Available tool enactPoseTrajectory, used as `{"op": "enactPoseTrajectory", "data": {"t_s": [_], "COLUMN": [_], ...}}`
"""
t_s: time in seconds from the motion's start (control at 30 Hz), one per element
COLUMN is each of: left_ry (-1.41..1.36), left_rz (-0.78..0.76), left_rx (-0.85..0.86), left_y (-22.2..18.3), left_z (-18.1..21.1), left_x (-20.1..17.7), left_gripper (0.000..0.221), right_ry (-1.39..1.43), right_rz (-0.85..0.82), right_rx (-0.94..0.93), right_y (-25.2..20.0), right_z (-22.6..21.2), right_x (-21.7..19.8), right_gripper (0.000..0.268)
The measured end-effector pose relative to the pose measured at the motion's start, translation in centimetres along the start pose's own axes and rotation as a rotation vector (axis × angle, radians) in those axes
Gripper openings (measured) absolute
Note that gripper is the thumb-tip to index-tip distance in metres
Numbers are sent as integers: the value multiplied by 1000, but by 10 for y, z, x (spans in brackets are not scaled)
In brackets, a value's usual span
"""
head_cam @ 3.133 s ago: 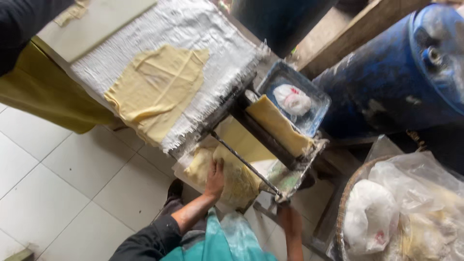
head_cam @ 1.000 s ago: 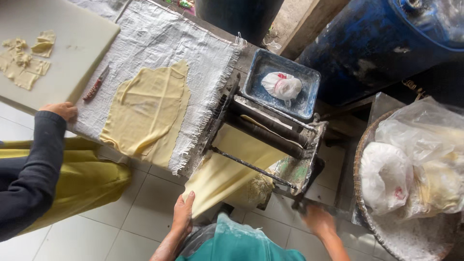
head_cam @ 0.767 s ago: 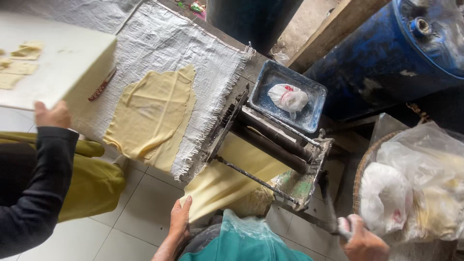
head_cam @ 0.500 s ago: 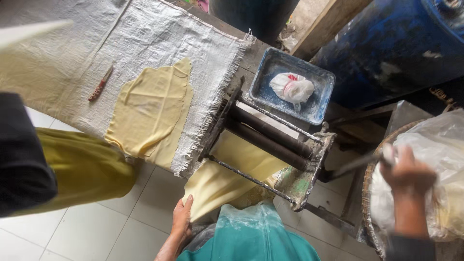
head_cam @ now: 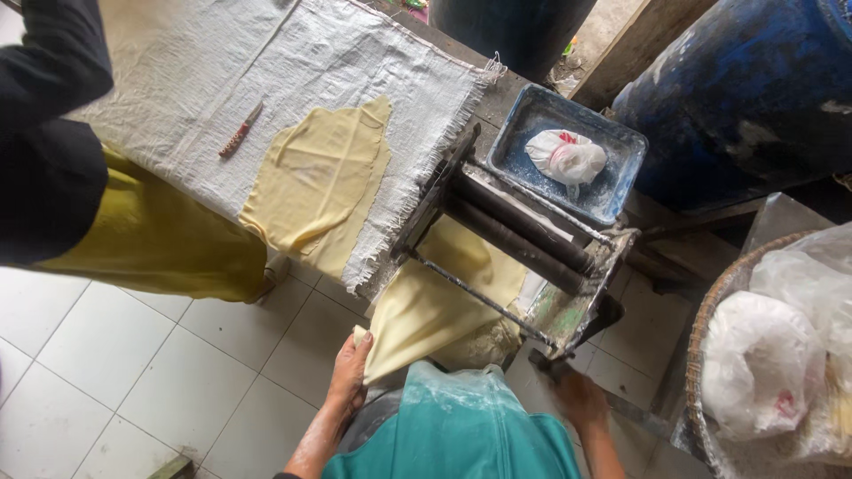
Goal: The person operates a manual pasta roller to flatten sheets of dough, repeatedly feeding the dough through the rollers and turning the hand crank.
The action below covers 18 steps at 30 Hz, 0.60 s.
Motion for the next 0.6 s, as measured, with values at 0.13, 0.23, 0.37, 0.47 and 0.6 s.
{"op": "enactPoseTrajectory", "data": {"t_s": [0.13,0.23,0.37,0.47,0.6], "left_ry": [-27,-40,-98,-132,-106], "left_rz": [-127,-219,-348,-525,-560], "left_rx": [-9,-37,-56,-80,-18], "left_y": [-8,-24,-52,-87,-142], "left_z": [7,22,44,69,119], "left_x": [21,42,65,65,36], "left_gripper": [37,41,41,41,51], "right_ry": [4,-171,-354,-530,-385], "right_rz": [-102,127,837,1109,1145], "right_rx": [4,-23,-76,150,104], "right_y": [-85,-112,-69,8,112], "right_z": [38,86,140,166,158], "right_x": [-80,-150,-206,-227,-238], "right_gripper": [36,34,34,38,26]}}
Point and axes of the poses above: each hand's wrist, its own y-axis towards the middle knuckle, its own x-axis out of the palm, z = x × y, the point moved 1 cm from there along y, towards the middle knuckle, and after that the axes turned 14 degrees about -y, right-handed, at the moved point
